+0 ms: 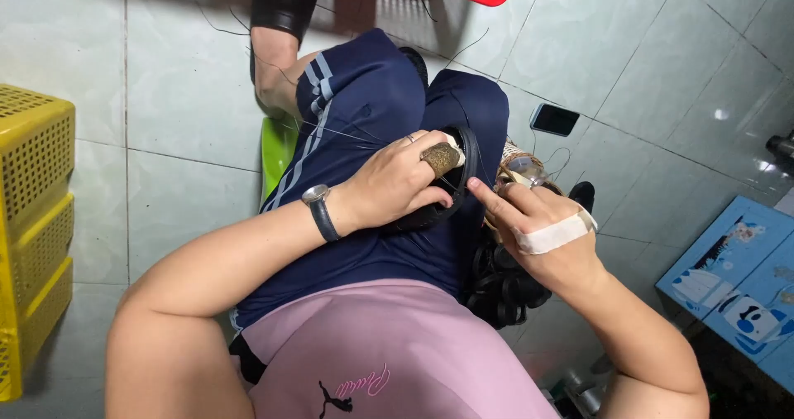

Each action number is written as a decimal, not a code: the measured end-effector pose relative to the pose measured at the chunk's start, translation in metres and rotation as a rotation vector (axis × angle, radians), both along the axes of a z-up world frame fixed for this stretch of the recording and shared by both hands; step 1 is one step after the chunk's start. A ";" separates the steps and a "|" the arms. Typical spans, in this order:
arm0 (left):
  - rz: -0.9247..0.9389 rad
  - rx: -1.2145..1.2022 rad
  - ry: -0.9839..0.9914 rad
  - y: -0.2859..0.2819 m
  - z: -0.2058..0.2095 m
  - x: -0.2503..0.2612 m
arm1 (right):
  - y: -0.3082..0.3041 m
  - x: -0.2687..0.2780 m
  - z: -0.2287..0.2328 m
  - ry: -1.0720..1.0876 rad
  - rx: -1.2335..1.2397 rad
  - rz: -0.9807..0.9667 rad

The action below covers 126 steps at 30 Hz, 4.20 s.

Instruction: Hand-sewing the sole of a shoe using a needle and thread while seated on the floor.

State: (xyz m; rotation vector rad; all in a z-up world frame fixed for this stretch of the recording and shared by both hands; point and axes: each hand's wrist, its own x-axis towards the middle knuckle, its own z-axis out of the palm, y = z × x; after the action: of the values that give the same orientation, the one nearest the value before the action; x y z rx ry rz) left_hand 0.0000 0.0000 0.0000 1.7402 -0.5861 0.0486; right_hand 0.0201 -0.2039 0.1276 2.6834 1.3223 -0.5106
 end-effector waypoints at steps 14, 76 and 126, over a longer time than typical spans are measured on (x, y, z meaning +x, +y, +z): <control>-0.011 -0.008 -0.078 -0.018 -0.010 0.001 | 0.000 -0.008 -0.035 0.090 0.081 -0.176; -0.052 -0.391 0.769 0.029 0.091 -0.020 | 0.018 -0.029 -0.031 0.818 0.840 -0.744; 0.095 -0.411 0.384 0.038 0.022 0.012 | -0.015 0.000 -0.022 0.240 0.851 -0.217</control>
State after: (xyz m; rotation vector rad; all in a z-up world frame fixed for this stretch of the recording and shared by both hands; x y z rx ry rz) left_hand 0.0118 0.0384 0.0220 1.3281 -0.1919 -0.0919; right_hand 0.0203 -0.2185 0.1057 3.5759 1.5887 -0.3394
